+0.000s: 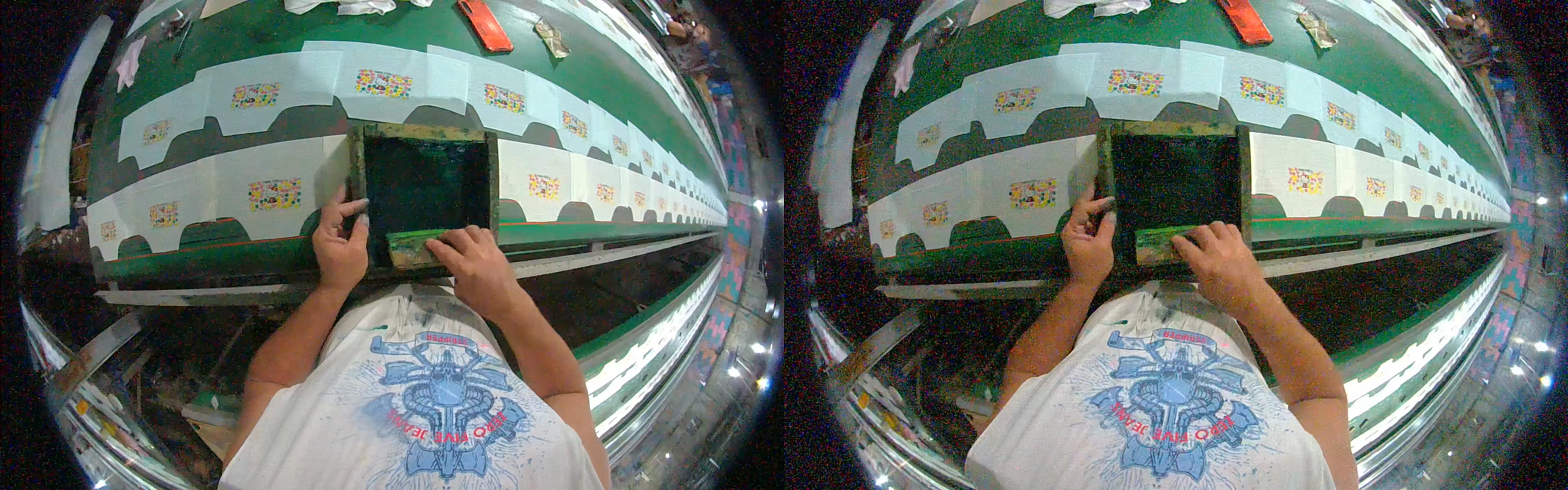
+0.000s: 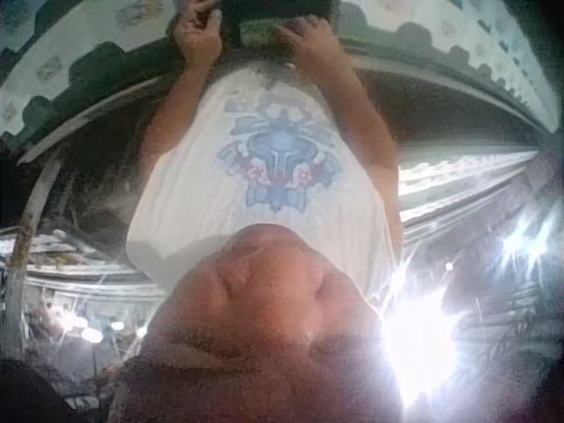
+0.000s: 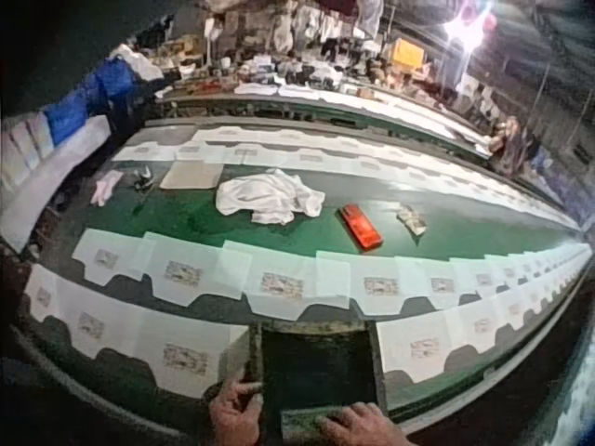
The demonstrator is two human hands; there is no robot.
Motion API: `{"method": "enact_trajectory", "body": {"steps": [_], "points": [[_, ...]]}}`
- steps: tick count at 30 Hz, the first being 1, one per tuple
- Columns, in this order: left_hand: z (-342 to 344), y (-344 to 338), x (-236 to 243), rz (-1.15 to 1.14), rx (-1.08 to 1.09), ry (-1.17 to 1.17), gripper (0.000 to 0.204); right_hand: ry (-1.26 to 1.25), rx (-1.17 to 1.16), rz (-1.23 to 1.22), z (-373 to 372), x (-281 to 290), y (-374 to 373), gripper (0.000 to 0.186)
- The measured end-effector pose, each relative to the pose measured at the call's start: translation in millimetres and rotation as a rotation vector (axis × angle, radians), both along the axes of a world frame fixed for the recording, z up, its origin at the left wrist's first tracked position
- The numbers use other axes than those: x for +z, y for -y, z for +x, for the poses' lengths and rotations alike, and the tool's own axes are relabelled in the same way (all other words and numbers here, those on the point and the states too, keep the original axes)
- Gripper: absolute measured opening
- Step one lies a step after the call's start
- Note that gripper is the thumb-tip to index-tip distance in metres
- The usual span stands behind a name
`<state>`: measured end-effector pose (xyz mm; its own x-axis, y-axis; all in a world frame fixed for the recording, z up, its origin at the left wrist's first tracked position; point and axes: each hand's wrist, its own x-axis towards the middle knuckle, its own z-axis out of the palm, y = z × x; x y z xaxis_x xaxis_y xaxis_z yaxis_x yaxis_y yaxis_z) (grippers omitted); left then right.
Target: The person uses a squeegee to spread green ink across a screen printing frame held over a long strip of white paper with printed designs. The person repeatedly drags the squeegee across the screen to distribute the ink evenly.
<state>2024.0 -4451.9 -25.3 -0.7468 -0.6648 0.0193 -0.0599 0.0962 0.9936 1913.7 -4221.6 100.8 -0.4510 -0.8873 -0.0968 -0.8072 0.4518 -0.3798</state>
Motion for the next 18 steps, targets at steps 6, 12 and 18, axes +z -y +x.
{"method": "enact_trajectory", "body": {"steps": [6,12,18], "points": [[0,-5,8,-0.272,-0.087,0.097,0.05,0.06,-0.023,-0.091,0,2,-10,0.059],[0,-10,10,-0.176,-0.053,0.017,0.04,0.064,-0.078,-0.376,-10,-17,-36,0.05],[-26,-58,38,-0.23,-0.072,0.072,0.027,0.045,-0.171,-0.46,-33,-29,-100,0.05]]}}
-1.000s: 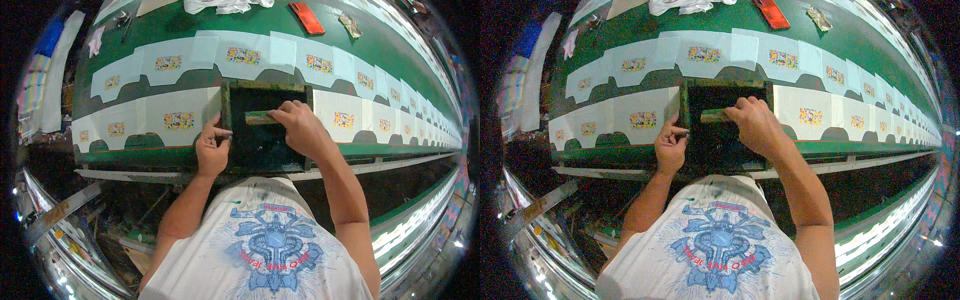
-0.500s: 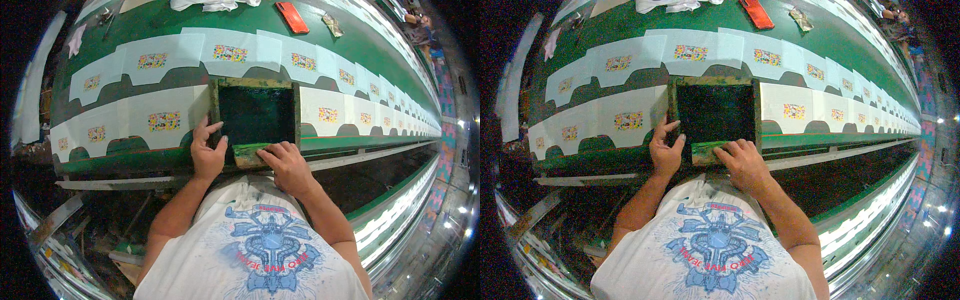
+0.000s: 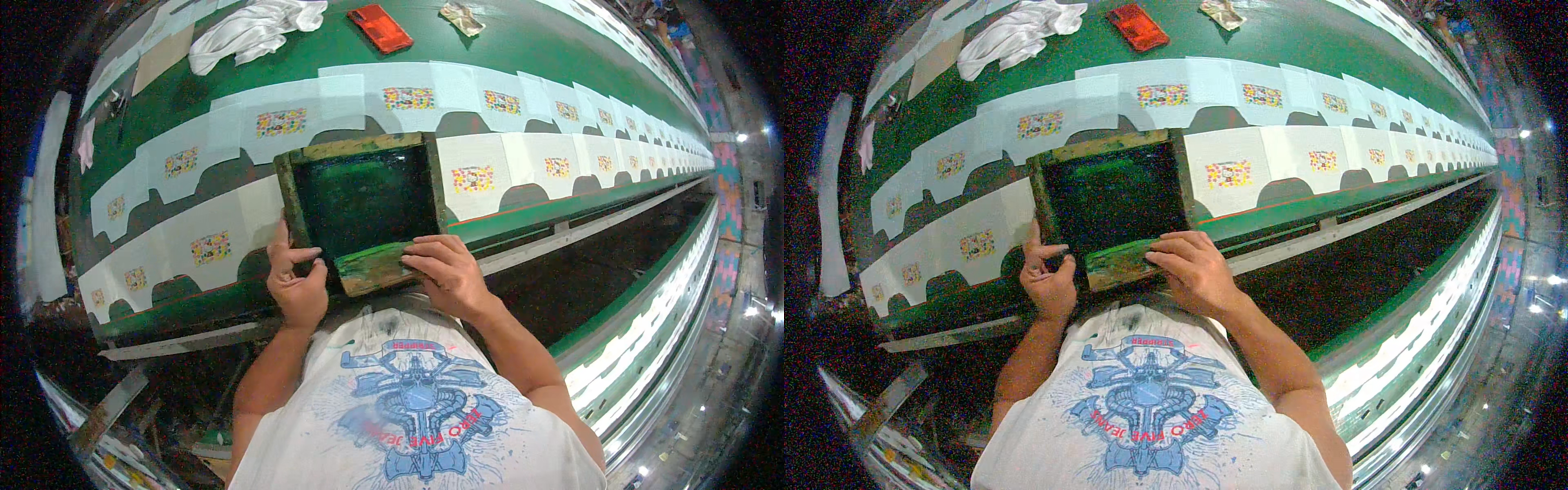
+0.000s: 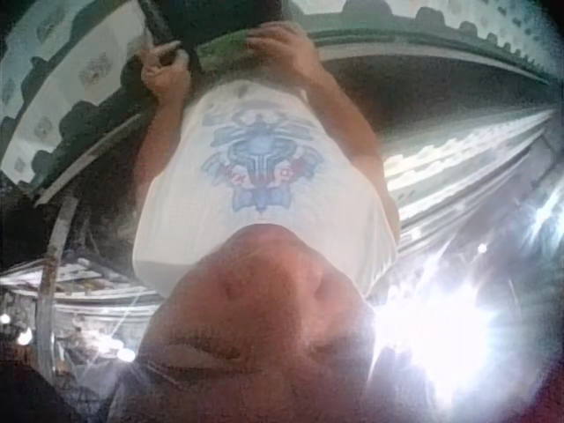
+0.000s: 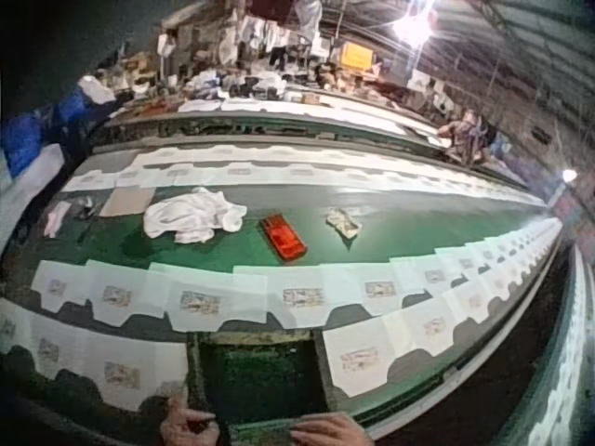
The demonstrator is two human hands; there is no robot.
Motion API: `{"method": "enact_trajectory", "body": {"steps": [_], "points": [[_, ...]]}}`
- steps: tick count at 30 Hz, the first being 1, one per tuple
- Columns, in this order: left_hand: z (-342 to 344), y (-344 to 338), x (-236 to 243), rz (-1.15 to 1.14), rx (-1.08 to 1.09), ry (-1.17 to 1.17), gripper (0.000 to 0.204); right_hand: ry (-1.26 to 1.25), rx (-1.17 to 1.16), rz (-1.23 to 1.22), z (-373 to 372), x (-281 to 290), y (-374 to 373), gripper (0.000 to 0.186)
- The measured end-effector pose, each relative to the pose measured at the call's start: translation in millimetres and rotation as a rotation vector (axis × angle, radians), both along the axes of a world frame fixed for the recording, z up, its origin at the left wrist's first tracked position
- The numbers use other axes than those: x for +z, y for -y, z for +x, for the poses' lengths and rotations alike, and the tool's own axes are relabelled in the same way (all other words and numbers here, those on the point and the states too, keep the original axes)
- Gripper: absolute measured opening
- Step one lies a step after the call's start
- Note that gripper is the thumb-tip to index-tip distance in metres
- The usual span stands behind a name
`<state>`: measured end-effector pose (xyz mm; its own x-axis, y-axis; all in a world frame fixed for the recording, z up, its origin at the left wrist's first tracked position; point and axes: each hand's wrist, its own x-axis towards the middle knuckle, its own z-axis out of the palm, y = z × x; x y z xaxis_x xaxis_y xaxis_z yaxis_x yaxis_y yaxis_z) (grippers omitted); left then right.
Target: The person uses a squeegee to spread green ink across a screen printing frame held over a long strip of white paper with printed designs. The person repeatedly drags the squeegee across the screen to distribute the ink evenly.
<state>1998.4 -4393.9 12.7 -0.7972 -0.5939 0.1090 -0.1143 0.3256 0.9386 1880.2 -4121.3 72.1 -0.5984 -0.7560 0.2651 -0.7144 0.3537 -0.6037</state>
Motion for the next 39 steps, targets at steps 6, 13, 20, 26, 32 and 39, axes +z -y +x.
{"method": "enact_trajectory", "body": {"steps": [6,13,20,26,32,39], "points": [[-57,-88,-11,-0.037,-0.034,-0.084,0.025,-0.003,-0.116,-0.032,-29,-7,-90,0.053],[-104,-173,-41,0.205,-0.035,-0.141,0.027,-0.011,-0.138,-0.105,-63,-31,-184,0.055],[-114,-188,-38,0.325,0.04,-0.067,0.025,0.004,-0.053,-0.162,-87,-30,-211,0.055],[-115,-191,-29,0.312,0.042,-0.069,0.025,0.015,-0.04,-0.202,-93,-27,-210,0.052],[-114,-187,-33,0.344,0.031,-0.073,0.023,0.005,-0.051,-0.189,-92,-26,-209,0.054],[-113,-185,-45,0.323,0.0,-0.083,0.02,-0.012,-0.086,-0.125,-84,-17,-206,0.058]]}}
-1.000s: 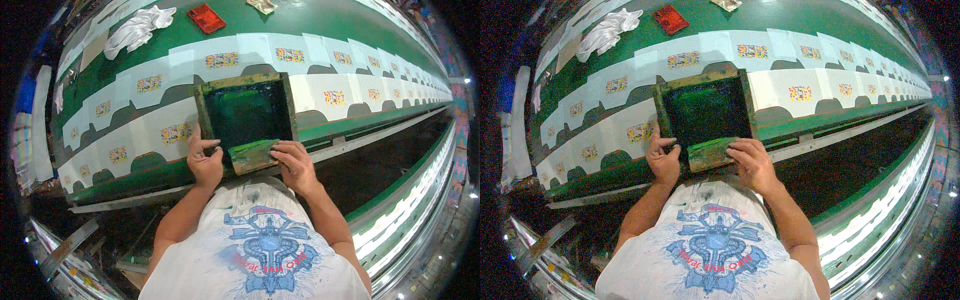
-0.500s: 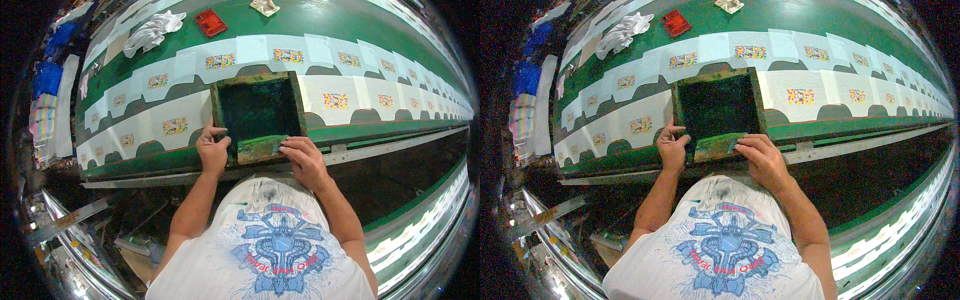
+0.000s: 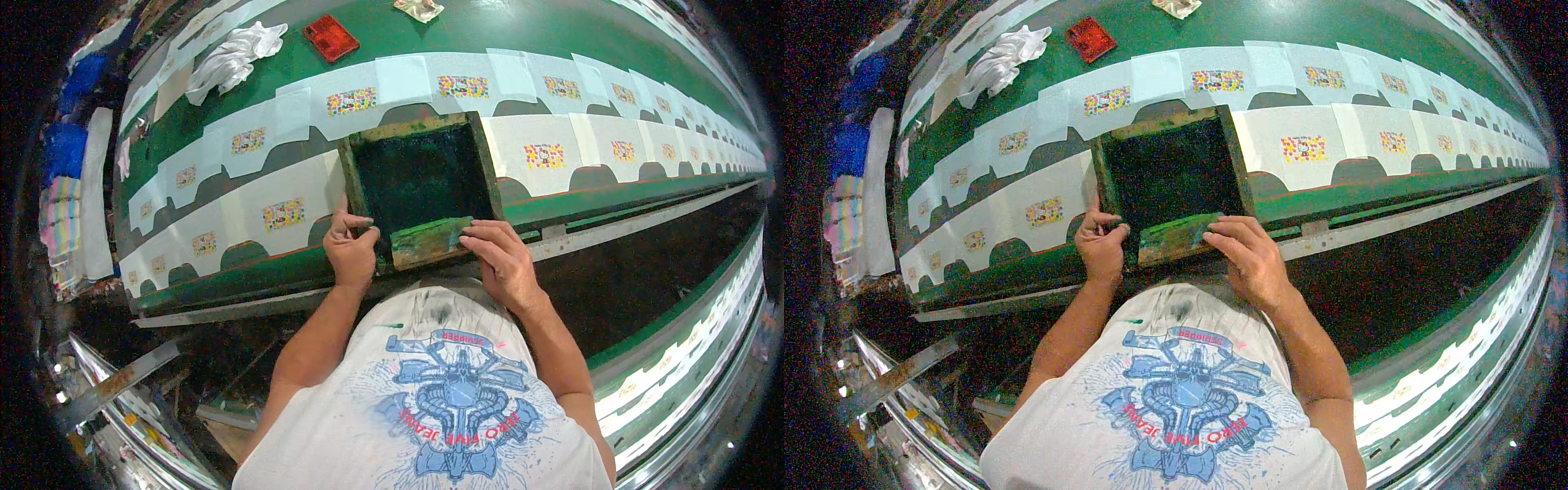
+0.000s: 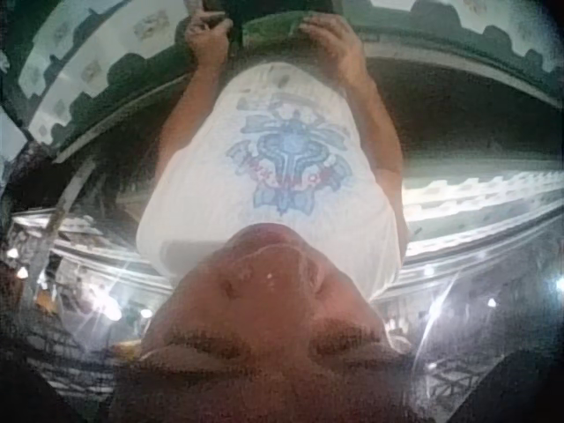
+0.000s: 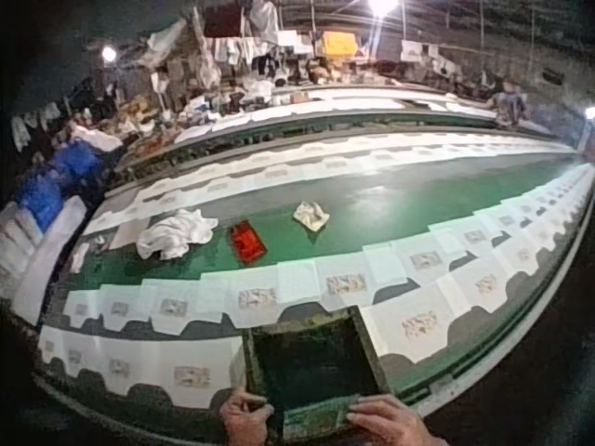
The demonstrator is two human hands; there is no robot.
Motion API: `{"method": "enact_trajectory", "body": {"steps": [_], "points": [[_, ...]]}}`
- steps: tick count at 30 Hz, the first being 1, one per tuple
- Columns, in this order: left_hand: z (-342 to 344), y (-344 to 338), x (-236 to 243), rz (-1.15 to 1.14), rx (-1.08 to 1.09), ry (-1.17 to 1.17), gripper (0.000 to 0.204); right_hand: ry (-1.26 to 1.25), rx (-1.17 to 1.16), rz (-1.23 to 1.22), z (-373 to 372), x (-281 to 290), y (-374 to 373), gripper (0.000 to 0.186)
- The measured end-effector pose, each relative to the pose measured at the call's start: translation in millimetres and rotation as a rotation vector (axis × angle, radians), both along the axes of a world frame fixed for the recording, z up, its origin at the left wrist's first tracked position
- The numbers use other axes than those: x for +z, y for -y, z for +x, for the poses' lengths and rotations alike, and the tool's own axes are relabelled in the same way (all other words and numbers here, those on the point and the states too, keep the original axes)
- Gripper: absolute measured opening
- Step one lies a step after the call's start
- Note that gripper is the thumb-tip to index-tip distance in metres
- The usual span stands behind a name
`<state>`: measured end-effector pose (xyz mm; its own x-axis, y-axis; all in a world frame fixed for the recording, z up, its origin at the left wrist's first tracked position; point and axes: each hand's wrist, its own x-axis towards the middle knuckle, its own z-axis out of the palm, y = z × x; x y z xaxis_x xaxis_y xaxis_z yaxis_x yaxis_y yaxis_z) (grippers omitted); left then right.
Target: The person uses a squeegee to spread green ink across a screen printing frame held over a long strip of white paper with printed designs. The person repeatedly drags the squeegee across the screen to distribute the ink evenly.
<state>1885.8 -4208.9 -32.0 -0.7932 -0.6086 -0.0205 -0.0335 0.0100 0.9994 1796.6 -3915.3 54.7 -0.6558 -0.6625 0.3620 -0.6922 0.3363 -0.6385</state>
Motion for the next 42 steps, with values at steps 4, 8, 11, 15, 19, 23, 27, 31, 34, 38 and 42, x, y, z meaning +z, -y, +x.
{"method": "enact_trajectory", "body": {"steps": [4,8,11,15,19,23,27,31,34,38,42], "points": [[-1,-7,11,0.042,0.024,0.052,0.02,-0.034,-0.026,0.067,2,1,0,0.057],[2,-2,-5,-0.021,-0.004,0.043,0.02,-0.14,0.024,0.168,3,23,13,0.048],[-1,-6,6,0.013,-0.002,0.115,0.02,-0.223,0.142,0.258,3,35,34,0.05],[0,-4,-2,-0.105,0.017,0.047,0.021,-0.129,0.229,0.427,-15,47,51,0.056],[-2,-5,-1,-0.013,0.045,0.049,0.026,-0.083,0.243,0.339,-56,61,56,0.051],[-4,-3,-14,0.09,0.13,-0.051,0.034,-0.018,0.298,0.441,-80,62,69,0.054],[-10,-10,0,0.014,0.149,-0.087,0.037,0.049,0.312,0.463,-101,47,76,0.053],[-11,-8,-11,-0.048,0.192,-0.168,0.038,0.15,0.325,0.512,-111,47,86,0.047],[-9,-7,-13,-0.143,0.191,-0.123,0.036,0.176,0.368,0.54,-112,43,88,0.047],[-9,-11,-4,-0.105,0.171,-0.096,0.033,0.203,0.381,0.558,-111,35,88,0.046],[-8,-8,-5,-0.172,0.173,-0.038,0.032,0.231,0.362,0.569,-106,26,89,0.047]]}}
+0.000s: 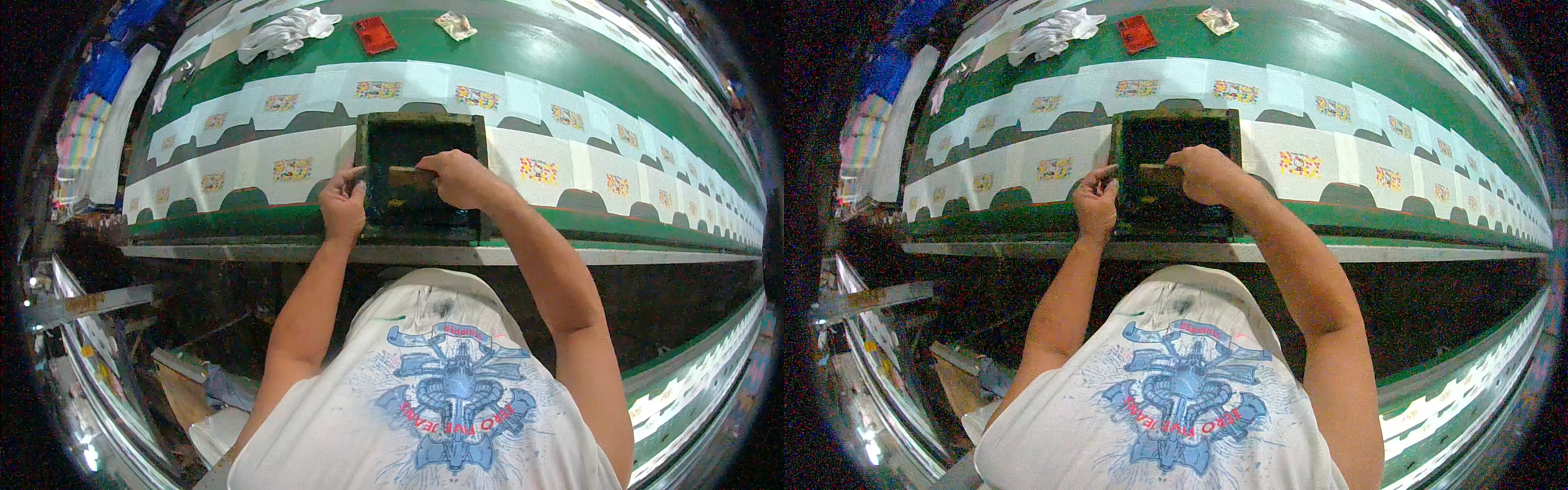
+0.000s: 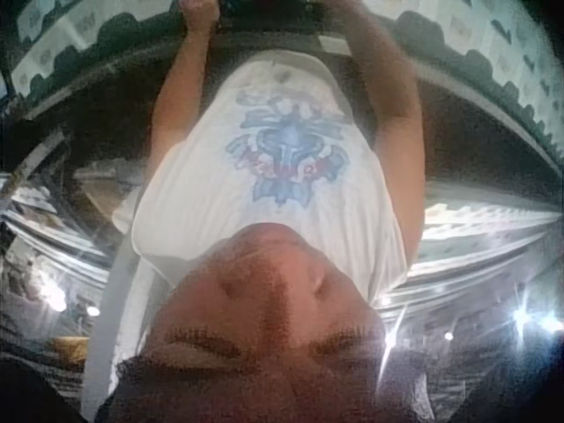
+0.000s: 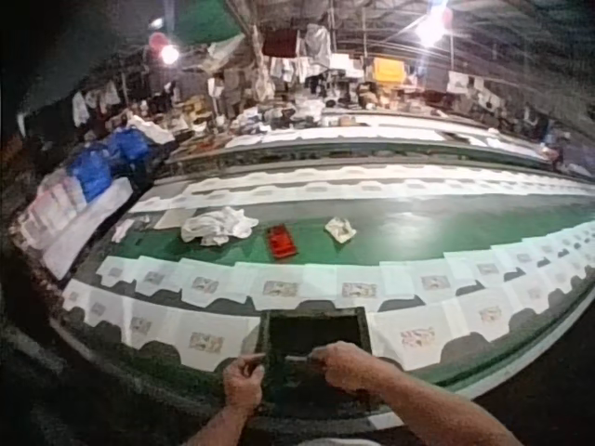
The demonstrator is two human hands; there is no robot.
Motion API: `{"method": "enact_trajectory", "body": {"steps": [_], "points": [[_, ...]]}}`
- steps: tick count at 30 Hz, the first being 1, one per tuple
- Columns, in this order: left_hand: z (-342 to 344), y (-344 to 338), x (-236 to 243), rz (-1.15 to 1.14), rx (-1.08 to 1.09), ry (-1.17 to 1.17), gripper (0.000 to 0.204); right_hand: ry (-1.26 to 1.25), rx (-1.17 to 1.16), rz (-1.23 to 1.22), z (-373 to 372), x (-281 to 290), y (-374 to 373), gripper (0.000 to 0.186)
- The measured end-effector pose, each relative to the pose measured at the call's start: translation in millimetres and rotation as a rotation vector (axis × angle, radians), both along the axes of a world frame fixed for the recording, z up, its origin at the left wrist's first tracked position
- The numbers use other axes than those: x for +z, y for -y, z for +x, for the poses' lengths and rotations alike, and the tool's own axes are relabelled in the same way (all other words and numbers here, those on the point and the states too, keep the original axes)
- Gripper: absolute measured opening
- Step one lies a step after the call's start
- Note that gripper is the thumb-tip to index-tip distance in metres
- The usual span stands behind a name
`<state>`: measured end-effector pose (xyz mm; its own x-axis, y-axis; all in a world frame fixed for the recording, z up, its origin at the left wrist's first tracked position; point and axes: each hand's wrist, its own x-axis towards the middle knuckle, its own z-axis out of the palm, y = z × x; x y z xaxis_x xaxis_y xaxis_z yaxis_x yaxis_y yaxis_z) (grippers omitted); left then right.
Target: The person uses a squeegee to spread green ink across a screen printing frame held over a long strip of white paper with printed designs. The person repeatedly drags the squeegee across the screen to distribute the ink evenly.
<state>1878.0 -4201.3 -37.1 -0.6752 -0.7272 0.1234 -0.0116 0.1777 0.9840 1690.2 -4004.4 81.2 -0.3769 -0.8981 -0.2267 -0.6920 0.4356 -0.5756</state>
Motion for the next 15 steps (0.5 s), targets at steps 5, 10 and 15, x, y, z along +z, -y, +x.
{"method": "enact_trajectory", "body": {"steps": [5,10,15], "points": [[-5,-7,5,0.114,-0.013,-0.058,0.03,0.059,0.066,0.107,-6,-2,5,0.048],[-1,-5,1,0.116,-0.007,-0.018,0.028,0.112,0.063,0.088,-8,-10,9,0.043],[-3,-9,2,0.11,0.0,-0.073,0.029,0.265,0.147,0.03,-25,-16,12,0.032]]}}
